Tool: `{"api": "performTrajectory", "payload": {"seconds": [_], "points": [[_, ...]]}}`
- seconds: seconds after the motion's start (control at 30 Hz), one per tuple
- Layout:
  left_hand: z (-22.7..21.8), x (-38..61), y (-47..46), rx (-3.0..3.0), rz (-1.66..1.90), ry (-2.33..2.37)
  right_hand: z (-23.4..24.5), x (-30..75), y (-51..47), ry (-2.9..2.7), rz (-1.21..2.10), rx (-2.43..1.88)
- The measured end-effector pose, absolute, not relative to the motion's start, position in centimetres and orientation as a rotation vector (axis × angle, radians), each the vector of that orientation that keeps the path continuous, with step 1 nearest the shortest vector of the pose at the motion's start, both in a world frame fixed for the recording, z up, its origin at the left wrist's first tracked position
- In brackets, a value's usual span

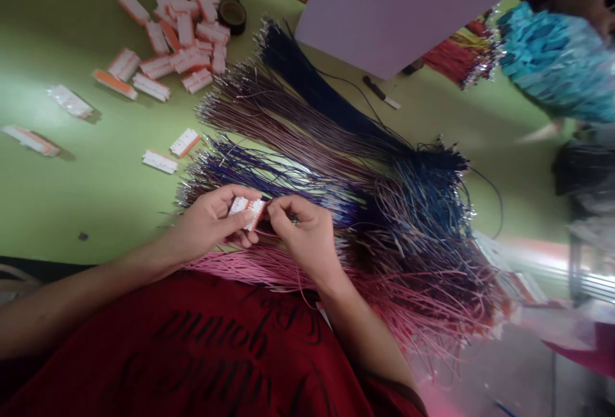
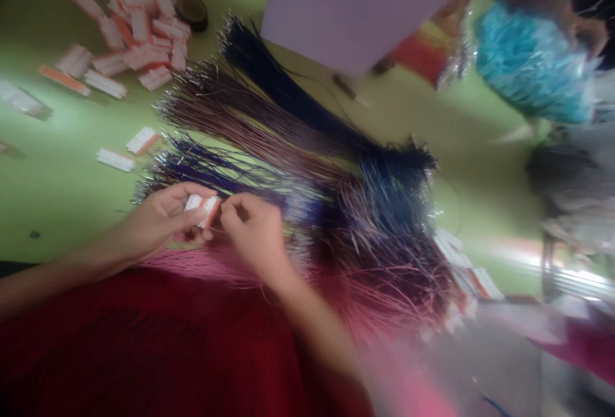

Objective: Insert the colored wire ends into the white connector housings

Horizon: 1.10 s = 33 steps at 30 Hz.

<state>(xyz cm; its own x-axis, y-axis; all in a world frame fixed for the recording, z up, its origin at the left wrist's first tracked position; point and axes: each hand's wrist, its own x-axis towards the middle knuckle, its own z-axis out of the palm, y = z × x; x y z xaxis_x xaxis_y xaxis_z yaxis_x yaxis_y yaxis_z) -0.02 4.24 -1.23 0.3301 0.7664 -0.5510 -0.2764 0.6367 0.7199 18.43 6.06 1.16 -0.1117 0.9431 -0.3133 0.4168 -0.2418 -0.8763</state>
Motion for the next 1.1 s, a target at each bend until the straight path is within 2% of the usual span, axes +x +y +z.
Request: {"api": "performTrajectory", "payload": {"seconds": [0.27, 0.33, 0.47, 0.6, 0.77, 0.97, 1.03, 1.1], "points": [[-0.7, 0.0, 4.3, 0.53, 0.83, 1.057, 1.7, 18.9, 6.6, -1.58, 1.306, -1.614], [-0.8, -0.2, 4.5, 0.51, 0.842, 1.105, 1.5, 19.8, 8.4, -1.656, 1.109, -1.64], [-0.8, -0.3, 4.9, 0.521, 0.782, 1.13, -0.7, 21.2, 12.9, -1.966, 0.51, -1.761], [-0.5, -0.4, 5.0, 0.542, 0.748, 1.14, -2.8, 21.1, 14.9, -2.19, 0.312, -1.822], [-0.5, -0.7, 5.0, 0.547, 0.747, 1.138, -1.7, 22.7, 13.9, -1.989, 0.383, -1.688], [-1.1, -0.5, 4.9, 0.528, 0.77, 1.128, 3.1, 25.0, 12.6, -1.435, 0.41, -1.606], [-1.2, -0.2, 5.0, 0.523, 0.775, 1.123, 4.8, 23.6, 11.4, -1.425, 0.443, -1.52], [-1.2, 0.0, 5.0, 0.516, 0.801, 1.122, 5.8, 21.3, 9.8, -1.606, 0.622, -1.4]]}}
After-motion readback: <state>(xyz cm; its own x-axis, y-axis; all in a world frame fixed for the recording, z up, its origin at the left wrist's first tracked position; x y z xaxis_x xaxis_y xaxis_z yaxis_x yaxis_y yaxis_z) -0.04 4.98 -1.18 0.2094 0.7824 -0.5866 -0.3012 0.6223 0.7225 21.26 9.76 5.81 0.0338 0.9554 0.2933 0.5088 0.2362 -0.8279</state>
